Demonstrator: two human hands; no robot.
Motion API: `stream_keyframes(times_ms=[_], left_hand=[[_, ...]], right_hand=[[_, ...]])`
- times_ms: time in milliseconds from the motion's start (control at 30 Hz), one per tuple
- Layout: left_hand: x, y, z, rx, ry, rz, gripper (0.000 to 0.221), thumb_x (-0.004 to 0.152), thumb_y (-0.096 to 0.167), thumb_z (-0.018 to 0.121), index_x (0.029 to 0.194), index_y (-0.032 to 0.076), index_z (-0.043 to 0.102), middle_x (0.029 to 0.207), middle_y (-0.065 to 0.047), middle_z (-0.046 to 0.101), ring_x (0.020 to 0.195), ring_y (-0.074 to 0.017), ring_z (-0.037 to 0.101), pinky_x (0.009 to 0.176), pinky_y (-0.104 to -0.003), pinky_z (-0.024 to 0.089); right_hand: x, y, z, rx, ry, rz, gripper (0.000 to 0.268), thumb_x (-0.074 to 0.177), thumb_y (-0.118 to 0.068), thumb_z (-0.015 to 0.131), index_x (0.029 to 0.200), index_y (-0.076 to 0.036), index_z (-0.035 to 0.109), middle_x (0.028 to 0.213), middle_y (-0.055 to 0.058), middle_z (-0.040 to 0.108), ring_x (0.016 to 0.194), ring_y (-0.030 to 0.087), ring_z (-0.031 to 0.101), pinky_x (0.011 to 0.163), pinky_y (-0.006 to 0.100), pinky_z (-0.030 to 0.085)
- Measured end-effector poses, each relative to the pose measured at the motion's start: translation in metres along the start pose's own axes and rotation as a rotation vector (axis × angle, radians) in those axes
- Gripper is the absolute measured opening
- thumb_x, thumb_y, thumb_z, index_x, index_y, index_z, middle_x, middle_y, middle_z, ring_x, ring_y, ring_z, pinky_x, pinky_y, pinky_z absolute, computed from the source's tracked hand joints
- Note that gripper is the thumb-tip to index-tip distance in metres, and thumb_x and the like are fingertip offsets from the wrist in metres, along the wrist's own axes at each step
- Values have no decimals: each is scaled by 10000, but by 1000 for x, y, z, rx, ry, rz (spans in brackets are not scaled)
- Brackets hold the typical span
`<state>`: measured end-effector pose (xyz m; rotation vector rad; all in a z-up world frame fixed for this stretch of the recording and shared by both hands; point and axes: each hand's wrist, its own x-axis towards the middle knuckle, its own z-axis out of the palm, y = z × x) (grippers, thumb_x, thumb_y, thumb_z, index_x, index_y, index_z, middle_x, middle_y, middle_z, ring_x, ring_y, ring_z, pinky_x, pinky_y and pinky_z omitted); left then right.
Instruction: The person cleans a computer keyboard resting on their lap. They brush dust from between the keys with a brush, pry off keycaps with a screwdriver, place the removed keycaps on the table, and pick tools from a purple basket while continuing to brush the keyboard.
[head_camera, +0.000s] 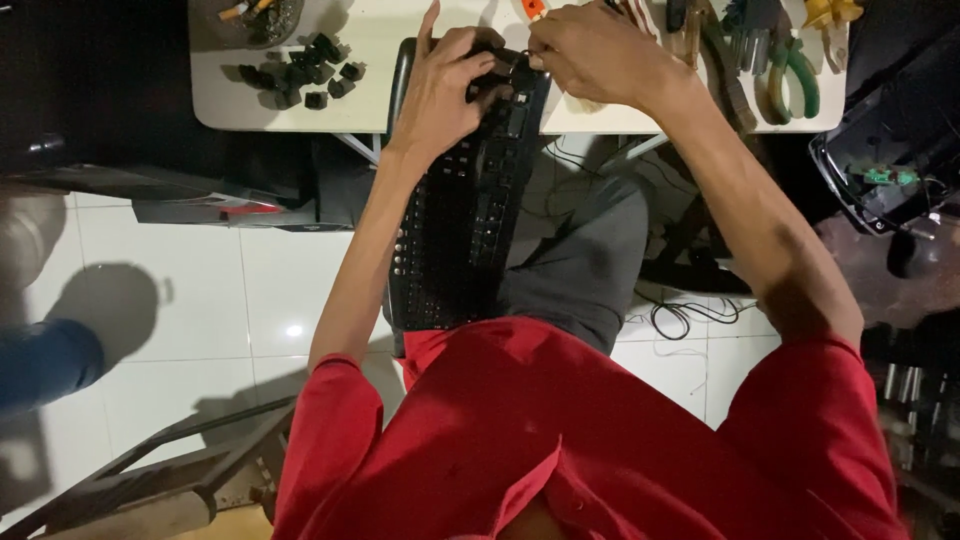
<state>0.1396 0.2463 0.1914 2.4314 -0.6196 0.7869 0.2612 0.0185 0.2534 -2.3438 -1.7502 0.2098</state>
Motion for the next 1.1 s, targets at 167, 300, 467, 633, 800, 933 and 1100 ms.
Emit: stream_keyframes(times_ms=[167,300,467,633,800,933,1100], left_hand=[[3,4,-4,15,-2,-3,212,1042,182,896,1042,18,761,1174,-101,687,1134,-274,663,1258,-549,163],[-1,3,3,114,-5,19,197,1031,244,921,1065,90,804,1294,-91,683,1207,-265,662,1263,-564,134],[0,3,8,147,-23,2,189,1027,243,853,1093,65,844,1306,-86,675,1250,-266,620,1262,-544,150],[21,19,-10,83,-59,-105,272,988,231,816,1134,132,609,1056,-39,726,952,-282,665,907,-430,415],[29,0,3,26,-297,-255,374,993,328,787,1228,51,700,1123,-103,725,994,-356,668,896,-532,450],[34,0,-2,-10,-361,-281,374,979,331,784,1217,50,721,1101,-99,725,954,-371,677,885,-555,457],[32,2,-2,-12,-341,-258,356,964,248,788,1247,48,703,1177,-104,726,1030,-358,675,963,-524,414]], right_hand=[[-9,2,9,-10,120,-107,176,1136,-77,603,1212,73,654,1083,241,692,903,428,674,712,506,524],[-14,-6,6,-57,148,-86,117,1149,-70,588,1181,39,619,1077,187,636,910,338,621,773,443,500],[-18,-8,8,-31,177,-89,130,1172,-74,549,1185,43,604,1090,187,617,975,333,615,818,450,516],[-20,-21,3,263,228,-70,179,1196,-59,456,1203,100,540,1131,220,493,827,326,466,747,450,411],[-19,-15,14,-259,190,-119,142,1163,-81,538,1164,15,642,1160,137,572,1065,265,515,935,386,493],[-20,-31,-4,-1029,60,-163,252,1187,-325,490,1175,-197,706,1279,-46,612,1189,124,530,1138,259,441],[-13,-23,-7,-834,24,-207,252,1141,-244,526,1314,-81,610,1251,40,597,1148,186,565,1053,327,480]])
